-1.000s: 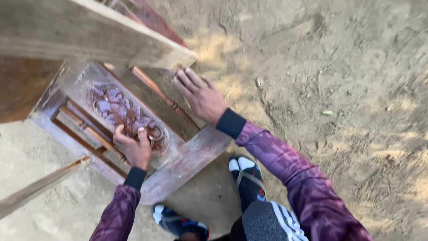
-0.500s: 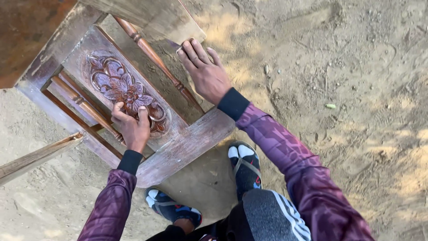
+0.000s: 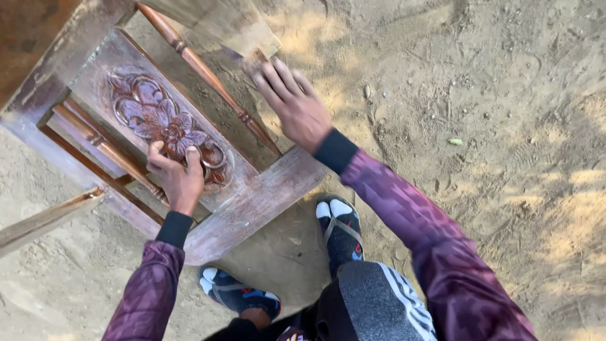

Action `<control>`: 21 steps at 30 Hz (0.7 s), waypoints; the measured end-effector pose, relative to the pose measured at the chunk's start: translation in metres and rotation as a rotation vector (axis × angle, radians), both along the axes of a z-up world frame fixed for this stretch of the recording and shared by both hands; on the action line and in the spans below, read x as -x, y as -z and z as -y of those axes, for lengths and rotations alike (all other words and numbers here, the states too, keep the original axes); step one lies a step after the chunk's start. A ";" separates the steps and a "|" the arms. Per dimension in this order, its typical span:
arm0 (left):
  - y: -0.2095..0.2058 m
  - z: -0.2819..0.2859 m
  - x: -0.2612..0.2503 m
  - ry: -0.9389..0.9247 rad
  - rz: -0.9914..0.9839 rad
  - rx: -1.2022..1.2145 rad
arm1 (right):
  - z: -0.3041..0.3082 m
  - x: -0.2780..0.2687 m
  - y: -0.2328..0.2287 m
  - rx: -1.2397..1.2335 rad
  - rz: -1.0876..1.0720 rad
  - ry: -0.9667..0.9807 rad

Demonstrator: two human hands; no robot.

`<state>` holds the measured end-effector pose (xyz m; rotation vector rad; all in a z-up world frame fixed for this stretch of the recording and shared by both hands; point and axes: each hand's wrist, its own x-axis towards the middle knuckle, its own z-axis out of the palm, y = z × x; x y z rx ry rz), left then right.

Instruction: Sanding a wooden chair with sandpaper to prepare it for refinishing.

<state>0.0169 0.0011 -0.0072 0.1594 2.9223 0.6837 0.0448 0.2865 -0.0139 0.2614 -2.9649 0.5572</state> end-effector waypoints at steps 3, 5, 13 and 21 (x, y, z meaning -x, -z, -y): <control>-0.002 0.005 -0.006 0.048 -0.022 0.043 | -0.009 -0.059 -0.014 -0.005 0.090 -0.015; -0.005 -0.001 -0.001 0.032 -0.020 0.024 | -0.007 -0.042 -0.003 -0.020 0.080 -0.034; -0.008 -0.005 -0.003 0.055 0.000 -0.030 | -0.002 -0.009 -0.013 -0.028 0.046 0.021; -0.001 -0.003 -0.009 -0.102 -0.031 -0.155 | 0.004 0.000 -0.001 -0.080 -0.167 -0.024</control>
